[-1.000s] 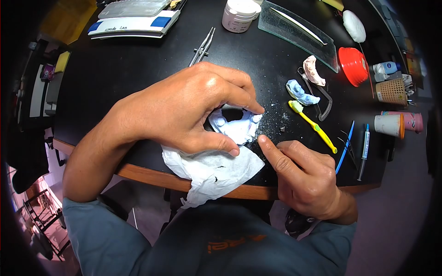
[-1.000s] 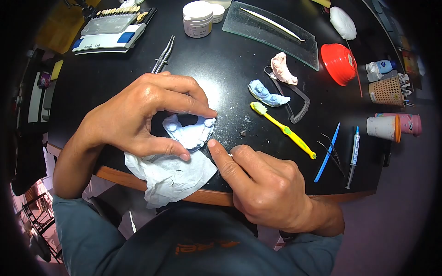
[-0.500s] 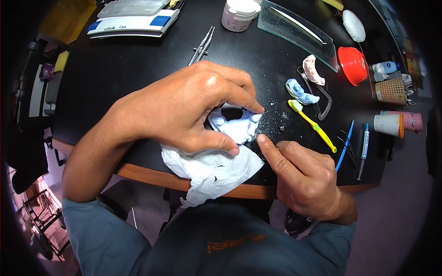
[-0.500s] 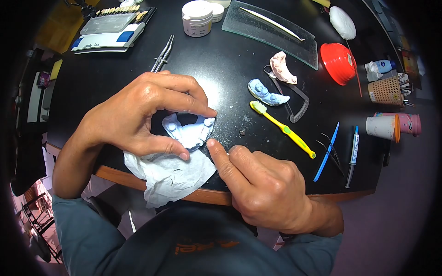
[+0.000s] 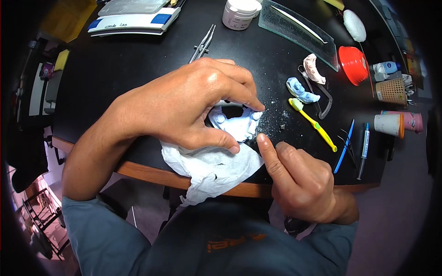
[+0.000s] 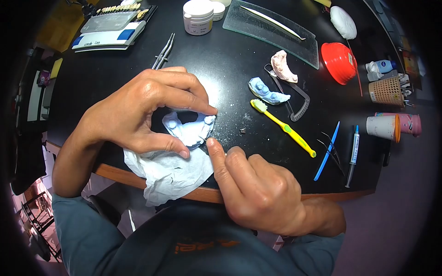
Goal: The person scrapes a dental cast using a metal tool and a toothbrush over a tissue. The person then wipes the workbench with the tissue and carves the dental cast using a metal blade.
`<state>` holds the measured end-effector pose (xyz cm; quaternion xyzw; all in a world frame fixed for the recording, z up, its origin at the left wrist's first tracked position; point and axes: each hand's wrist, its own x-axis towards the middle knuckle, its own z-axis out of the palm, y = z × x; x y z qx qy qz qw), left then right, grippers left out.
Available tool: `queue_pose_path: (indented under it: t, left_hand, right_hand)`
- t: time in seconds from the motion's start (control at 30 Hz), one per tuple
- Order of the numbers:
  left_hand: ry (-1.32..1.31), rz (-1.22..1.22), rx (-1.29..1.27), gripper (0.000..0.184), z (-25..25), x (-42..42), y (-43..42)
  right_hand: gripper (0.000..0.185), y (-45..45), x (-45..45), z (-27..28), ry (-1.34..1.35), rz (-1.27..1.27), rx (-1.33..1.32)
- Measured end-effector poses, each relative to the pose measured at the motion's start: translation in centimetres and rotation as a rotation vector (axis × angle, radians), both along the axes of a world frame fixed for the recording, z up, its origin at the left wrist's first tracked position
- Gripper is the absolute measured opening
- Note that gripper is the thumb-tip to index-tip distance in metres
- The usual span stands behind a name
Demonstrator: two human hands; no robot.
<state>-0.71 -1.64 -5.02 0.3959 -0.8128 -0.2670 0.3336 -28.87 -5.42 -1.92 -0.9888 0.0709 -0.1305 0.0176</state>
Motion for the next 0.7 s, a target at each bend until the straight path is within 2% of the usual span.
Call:
queue_pose_path:
  t: [0.07, 0.43, 0.7]
  left_hand:
    - [0.005, 0.005, 0.014, 0.063, 0.09, 0.05, 0.05]
    - [0.011, 0.005, 0.011, 0.062, -0.06, 0.04, 0.10]
    - [0.023, 0.007, 0.008, 0.062, -0.11, -0.02, 0.07]
  right_hand:
    - [0.053, -0.51, -0.19, -0.22, -0.023, 0.009, 0.085]
    - [0.053, -0.54, -0.19, -0.57, -0.066, -0.004, 0.113]
    - [0.044, 0.21, 0.16, -0.66, -0.041, 0.017, -0.145]
